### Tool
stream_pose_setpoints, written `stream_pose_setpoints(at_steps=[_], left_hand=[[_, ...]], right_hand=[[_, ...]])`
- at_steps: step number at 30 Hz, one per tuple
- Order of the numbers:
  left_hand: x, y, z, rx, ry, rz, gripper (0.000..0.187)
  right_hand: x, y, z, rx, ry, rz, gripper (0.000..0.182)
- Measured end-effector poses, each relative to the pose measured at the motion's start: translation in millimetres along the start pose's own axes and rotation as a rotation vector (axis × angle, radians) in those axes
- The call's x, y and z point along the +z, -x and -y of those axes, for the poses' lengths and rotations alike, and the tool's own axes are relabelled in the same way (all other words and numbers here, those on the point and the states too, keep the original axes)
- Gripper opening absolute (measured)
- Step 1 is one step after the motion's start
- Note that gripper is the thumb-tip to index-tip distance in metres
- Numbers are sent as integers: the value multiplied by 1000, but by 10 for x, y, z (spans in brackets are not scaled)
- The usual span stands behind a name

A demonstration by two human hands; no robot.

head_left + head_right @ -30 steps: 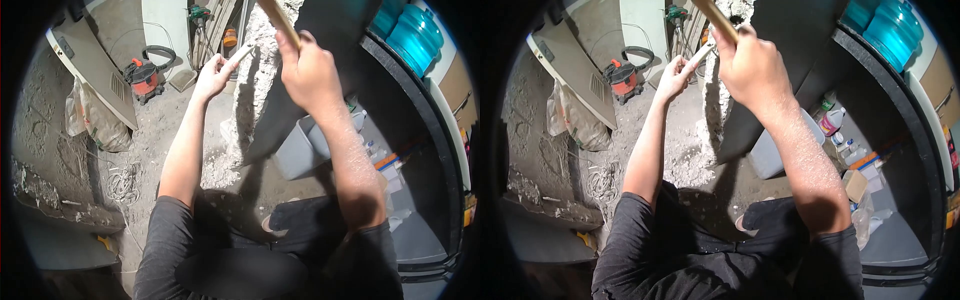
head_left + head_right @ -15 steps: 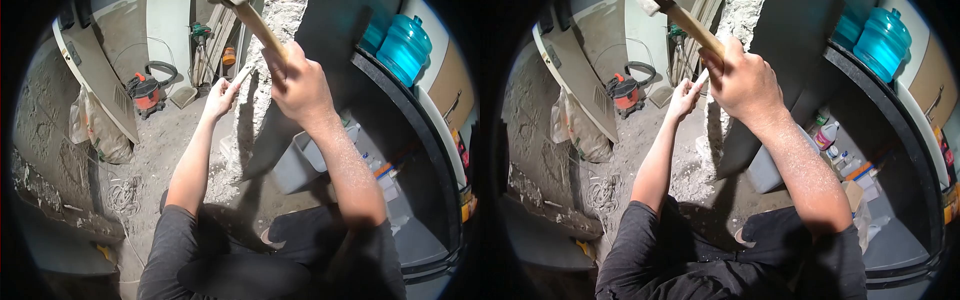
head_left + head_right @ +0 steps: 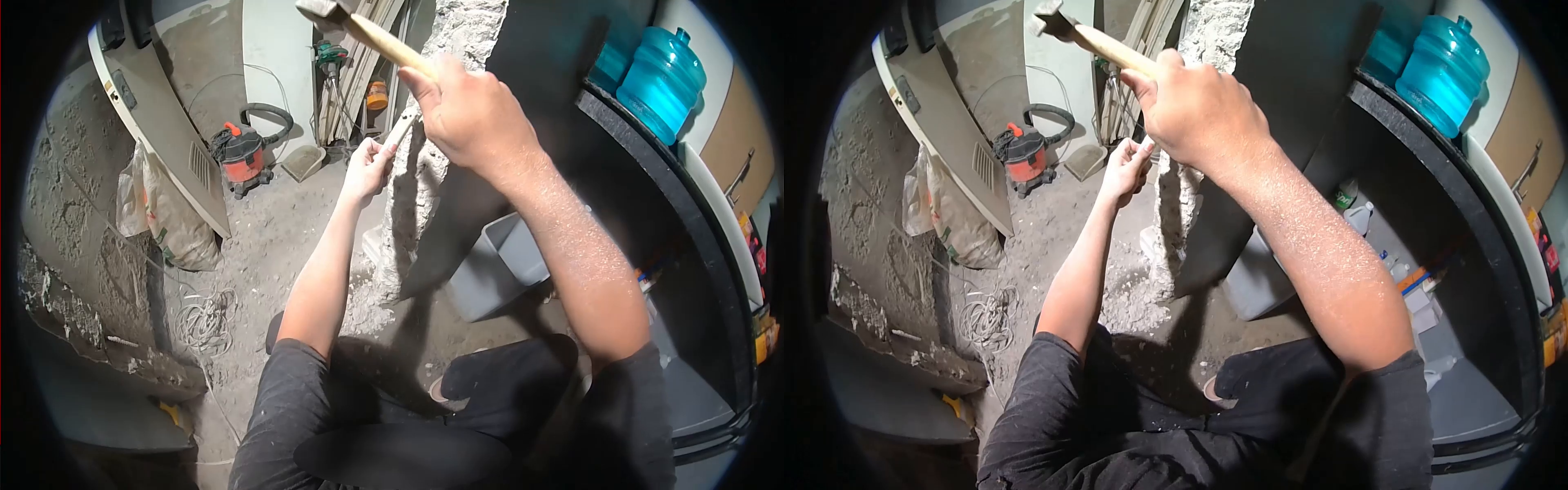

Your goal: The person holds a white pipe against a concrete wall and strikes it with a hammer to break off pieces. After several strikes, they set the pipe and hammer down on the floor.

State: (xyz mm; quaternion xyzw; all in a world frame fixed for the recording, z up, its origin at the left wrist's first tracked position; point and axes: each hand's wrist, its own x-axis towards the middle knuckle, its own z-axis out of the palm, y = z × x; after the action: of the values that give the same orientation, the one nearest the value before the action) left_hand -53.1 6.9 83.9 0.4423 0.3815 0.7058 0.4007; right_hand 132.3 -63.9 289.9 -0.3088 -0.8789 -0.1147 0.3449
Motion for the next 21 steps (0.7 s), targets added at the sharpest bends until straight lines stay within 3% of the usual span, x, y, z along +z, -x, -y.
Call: stream_pose_setpoints(at_steps=[2, 4, 5, 6, 7, 11, 12, 14, 16, 17, 18, 19, 20, 21], left_hand=[[0, 14, 13, -22, -8, -15, 30], [9, 23, -2, -55, -9, -31, 30], [7, 18, 39, -29, -5, -38, 31], [41, 18, 93, -37, -249, -71, 32], [31, 29, 183, -50, -137, -43, 31], [-26, 86, 292, -103, 58, 28, 30], [-67, 86, 315, -119, 107, 54, 28], [-199, 65, 297, -88, 160, -120, 18], [-585, -43, 203, 91, 549, -397, 25], [-946, -95, 186, 54, 585, -473, 33], [-1304, -53, 140, 48, 739, -387, 37], [-1678, -47, 164, 142, 788, -413, 40], [-1883, 71, 123, 139, 766, -534, 40], [-2122, 127, 137, 84, 721, -760, 38]], right_hand=[[71, 27, -43, -23, -27, -38, 43], [219, 157, -291, 17, 60, 147, 43], [283, 196, -415, 13, 56, 141, 43], [345, 213, -544, 67, 157, 267, 44], [327, 198, -555, 126, 258, 389, 45], [113, 129, -395, 129, 263, 391, 47], [49, 112, -335, 109, 238, 343, 46], [-76, 115, -262, 96, 214, 276, 44], [-195, 221, -259, 187, 103, 193, 43], [-184, 327, -354, 158, 59, 97, 36], [-159, 466, -449, 167, 58, 87, 36], [-119, 624, -538, 143, -74, -84, 32], [-52, 801, -618, 112, -206, -253, 29], [72, 1011, -698, 130, -306, -284, 27]])
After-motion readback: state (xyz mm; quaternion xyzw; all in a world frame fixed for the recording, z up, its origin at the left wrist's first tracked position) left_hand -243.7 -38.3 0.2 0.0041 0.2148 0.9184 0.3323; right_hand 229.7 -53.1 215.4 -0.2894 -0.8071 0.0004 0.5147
